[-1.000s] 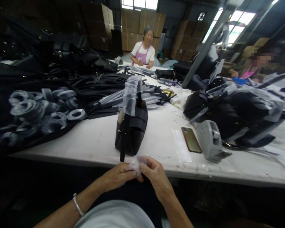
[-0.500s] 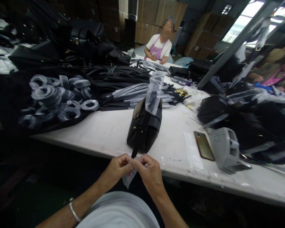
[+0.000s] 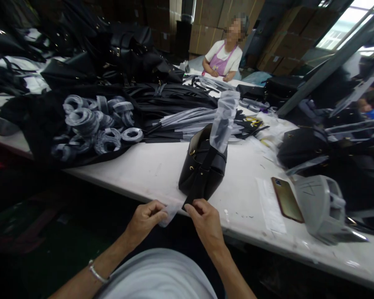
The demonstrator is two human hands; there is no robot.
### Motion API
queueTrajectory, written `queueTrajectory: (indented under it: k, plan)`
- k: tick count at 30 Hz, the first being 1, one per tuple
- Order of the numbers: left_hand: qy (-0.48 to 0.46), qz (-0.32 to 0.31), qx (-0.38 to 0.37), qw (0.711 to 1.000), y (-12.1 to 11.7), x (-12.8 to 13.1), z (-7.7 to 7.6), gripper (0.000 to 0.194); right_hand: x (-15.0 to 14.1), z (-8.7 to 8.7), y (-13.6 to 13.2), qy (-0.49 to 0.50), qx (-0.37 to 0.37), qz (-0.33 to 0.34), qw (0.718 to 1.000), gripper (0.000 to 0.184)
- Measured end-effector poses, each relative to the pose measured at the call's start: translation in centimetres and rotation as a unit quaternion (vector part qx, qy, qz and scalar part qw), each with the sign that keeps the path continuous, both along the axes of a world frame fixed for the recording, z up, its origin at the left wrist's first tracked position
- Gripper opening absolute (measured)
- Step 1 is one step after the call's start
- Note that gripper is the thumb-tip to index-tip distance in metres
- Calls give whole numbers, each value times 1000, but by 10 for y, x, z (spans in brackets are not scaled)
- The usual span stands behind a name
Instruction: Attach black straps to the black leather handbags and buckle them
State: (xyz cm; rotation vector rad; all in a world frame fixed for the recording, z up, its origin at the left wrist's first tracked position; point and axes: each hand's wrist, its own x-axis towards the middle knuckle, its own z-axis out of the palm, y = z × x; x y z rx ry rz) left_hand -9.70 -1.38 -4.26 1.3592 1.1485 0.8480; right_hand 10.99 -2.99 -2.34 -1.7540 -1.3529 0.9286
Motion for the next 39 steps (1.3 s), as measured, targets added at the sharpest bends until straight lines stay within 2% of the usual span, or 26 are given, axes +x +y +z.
queueTrajectory:
  k: [5, 8, 11, 16, 25, 39]
  plan:
    - [70, -15, 77, 994, -4, -23, -10, 17, -10, 18, -11, 160, -47, -7, 986, 28]
    - [76, -27, 123, 989, -9, -33, -18, 14, -16, 31, -18, 244, -51, -17, 968, 29]
    - [69, -38, 159, 984, -14, -38, -22, 14, -19, 38, -23, 282, -44, -11, 958, 28]
    - [60, -58, 192, 978, -16, -35, -21, 15, -17, 39, -23, 281, -39, 37, 958, 21]
    - [28, -74, 237, 968, -10, -15, -13, 14, -10, 27, -21, 253, -28, 46, 966, 20]
    - [48, -84, 203, 974, -14, -17, -14, 18, -7, 25, -20, 225, -25, 62, 972, 18]
